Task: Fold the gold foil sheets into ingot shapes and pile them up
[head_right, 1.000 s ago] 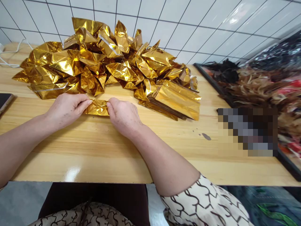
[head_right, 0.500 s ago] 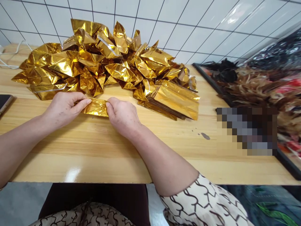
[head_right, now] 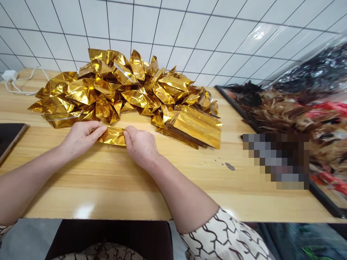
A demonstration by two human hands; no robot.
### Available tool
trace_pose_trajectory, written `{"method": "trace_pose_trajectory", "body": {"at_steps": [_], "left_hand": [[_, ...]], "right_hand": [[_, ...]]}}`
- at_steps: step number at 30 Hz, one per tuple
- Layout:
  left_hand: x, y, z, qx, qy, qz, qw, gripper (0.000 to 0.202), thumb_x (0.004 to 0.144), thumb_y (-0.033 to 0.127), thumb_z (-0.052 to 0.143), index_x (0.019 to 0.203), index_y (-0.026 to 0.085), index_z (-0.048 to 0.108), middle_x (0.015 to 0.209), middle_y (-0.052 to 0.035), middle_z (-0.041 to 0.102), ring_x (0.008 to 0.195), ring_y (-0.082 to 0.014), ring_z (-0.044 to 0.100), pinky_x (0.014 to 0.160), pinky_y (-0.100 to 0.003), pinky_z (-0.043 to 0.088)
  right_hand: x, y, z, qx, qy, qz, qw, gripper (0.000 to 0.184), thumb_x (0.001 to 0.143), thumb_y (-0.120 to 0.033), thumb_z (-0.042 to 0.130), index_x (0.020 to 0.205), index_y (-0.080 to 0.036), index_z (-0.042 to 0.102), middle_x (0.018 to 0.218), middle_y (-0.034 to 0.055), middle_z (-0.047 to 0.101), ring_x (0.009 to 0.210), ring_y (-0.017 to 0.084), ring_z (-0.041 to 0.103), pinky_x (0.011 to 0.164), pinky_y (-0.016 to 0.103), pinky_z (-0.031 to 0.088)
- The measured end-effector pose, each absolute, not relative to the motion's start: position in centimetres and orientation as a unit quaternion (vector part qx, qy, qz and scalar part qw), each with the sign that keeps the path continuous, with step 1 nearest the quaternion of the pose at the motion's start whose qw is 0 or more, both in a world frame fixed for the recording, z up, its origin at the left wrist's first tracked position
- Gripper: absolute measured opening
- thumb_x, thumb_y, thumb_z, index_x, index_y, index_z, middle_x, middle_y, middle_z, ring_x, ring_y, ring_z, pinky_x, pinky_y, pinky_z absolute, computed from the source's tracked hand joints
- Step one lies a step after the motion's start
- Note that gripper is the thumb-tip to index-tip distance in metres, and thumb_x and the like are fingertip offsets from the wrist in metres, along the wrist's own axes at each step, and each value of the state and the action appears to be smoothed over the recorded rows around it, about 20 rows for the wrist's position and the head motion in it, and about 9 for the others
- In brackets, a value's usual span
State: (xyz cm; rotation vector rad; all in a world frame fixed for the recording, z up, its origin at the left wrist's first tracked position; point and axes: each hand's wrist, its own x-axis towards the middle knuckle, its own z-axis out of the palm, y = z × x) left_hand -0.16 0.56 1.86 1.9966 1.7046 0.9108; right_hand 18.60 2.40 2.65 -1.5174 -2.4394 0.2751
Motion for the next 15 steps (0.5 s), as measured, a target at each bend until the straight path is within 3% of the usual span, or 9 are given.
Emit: {"method": "trace_pose_trajectory", "body": {"at_steps": [9,15], "left_hand": [[0.08,0.6,1.89,0.702,0.625,0.296,0.168,0.028,0.085,0.031,0.046,0.064,0.019,0.061,0.058,-0.0008,0.06,0.057,-0.0155,0.053,0.057,-0.025,0.038],[0.01,0.59,1.63,0.705,0.625,0.292,0.167,0.03,0.085,0.033,0.044,0.063,0.02,0.06,0.057,0.0001,0.058,0.056,-0.015,0.051,0.056,-0.025,0.036]], "right_hand": [[18.02,2.11,3.16,-0.533,-0.842,0.074,0.042,0.036,0.099,-0.026,0.031,0.11,-0.018,0.064,0.092,0.0093,0.076,0.081,0.023,0.07,0.066,0.03,0.039],[17.95,1.87,3.2,-0.528,-0.844,0.084,0.041,0.032,0.099,-0.024,0.033,0.107,-0.019,0.064,0.09,0.0088,0.076,0.079,0.021,0.07,0.065,0.029,0.038]]}}
